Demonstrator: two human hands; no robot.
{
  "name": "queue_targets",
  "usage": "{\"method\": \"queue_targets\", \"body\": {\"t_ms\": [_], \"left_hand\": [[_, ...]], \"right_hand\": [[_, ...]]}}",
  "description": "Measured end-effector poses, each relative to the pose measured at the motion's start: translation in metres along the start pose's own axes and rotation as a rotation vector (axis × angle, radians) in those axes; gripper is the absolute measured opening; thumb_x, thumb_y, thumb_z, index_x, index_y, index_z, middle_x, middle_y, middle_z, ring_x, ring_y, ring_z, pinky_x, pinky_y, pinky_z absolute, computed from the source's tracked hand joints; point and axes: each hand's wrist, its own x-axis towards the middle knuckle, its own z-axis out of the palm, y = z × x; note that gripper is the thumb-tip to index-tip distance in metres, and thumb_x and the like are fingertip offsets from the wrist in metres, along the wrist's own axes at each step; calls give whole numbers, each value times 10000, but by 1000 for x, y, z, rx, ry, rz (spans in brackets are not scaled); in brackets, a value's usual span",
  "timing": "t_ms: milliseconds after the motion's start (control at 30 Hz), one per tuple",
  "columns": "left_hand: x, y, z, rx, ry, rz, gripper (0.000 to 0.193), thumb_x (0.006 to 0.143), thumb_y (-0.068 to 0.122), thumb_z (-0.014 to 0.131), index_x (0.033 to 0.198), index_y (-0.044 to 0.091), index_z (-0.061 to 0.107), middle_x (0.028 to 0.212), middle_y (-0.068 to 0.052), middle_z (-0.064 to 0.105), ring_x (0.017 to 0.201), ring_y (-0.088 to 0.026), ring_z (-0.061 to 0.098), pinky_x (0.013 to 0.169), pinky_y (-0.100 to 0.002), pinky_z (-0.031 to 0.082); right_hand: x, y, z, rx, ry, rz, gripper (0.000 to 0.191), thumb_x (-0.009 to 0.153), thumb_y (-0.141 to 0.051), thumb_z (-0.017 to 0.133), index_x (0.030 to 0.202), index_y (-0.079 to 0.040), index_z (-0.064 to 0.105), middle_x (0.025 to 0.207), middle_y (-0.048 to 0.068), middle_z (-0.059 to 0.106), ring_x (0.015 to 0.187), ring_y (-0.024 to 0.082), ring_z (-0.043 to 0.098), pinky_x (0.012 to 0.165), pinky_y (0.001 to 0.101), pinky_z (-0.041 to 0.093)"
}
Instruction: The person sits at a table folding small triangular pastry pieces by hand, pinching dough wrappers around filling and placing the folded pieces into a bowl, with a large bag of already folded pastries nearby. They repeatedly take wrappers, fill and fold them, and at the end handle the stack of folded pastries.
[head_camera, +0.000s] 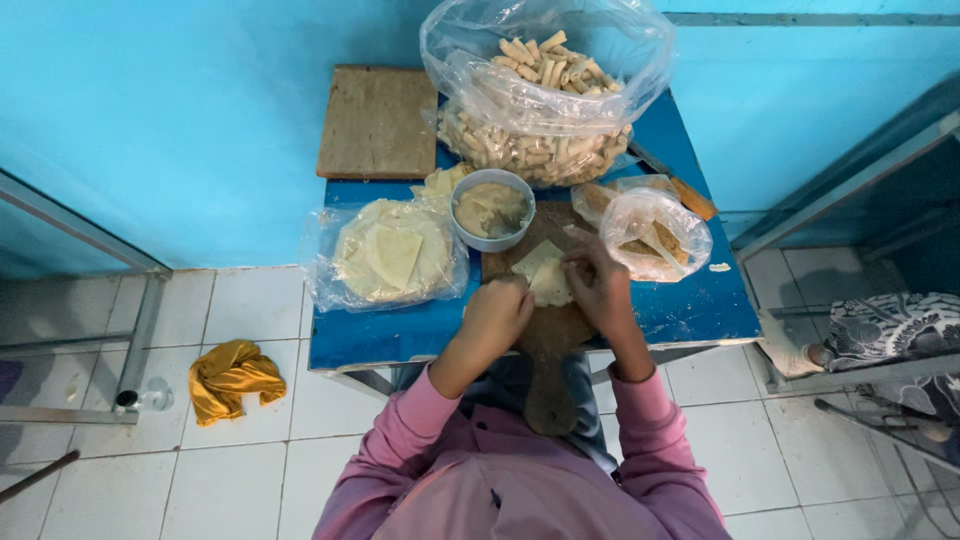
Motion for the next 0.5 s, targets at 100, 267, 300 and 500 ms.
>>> {"method": "queue_targets", "body": {"t_ms": [100, 267, 300, 500], "left_hand": [[3, -1, 0, 137, 73, 20, 175, 912, 192, 675, 873, 27, 634, 829, -203, 693, 767, -412, 688, 661, -506, 534], [14, 4, -28, 200, 227, -38, 189, 962, 215, 695, 1001, 37, 644, 1034, -215, 662, 957, -429, 641, 803, -516, 523], [17, 5, -36, 204, 330, -9, 241, 934, 206, 722, 1084, 36, 641, 1120, -222, 642, 1043, -446, 611, 865, -520, 519], [49, -1, -71, 171, 384, -6, 1159, 598, 342, 964, 1513, 23, 329, 1433, -360, 367, 1319, -579, 376, 1107, -601, 357]], "right_hand": [[2, 3, 9, -35, 24, -65, 566, 830, 18, 746, 1371, -30, 588, 970, 55, 735, 775, 172, 667, 690, 296, 529], [-6, -2, 8, -46, 44, 122, 526, 820, -1, 749, 1329, -52, 630, 878, 58, 726, 649, 177, 638, 604, 313, 522], [-4, -4, 7, -16, 51, 125, 522, 820, 1, 740, 1327, -50, 626, 888, 53, 731, 650, 170, 647, 601, 310, 527], [1, -25, -6, -123, 72, 36, 490, 835, -12, 764, 1307, -26, 634, 913, 114, 695, 800, 258, 668, 718, 376, 535]]}}
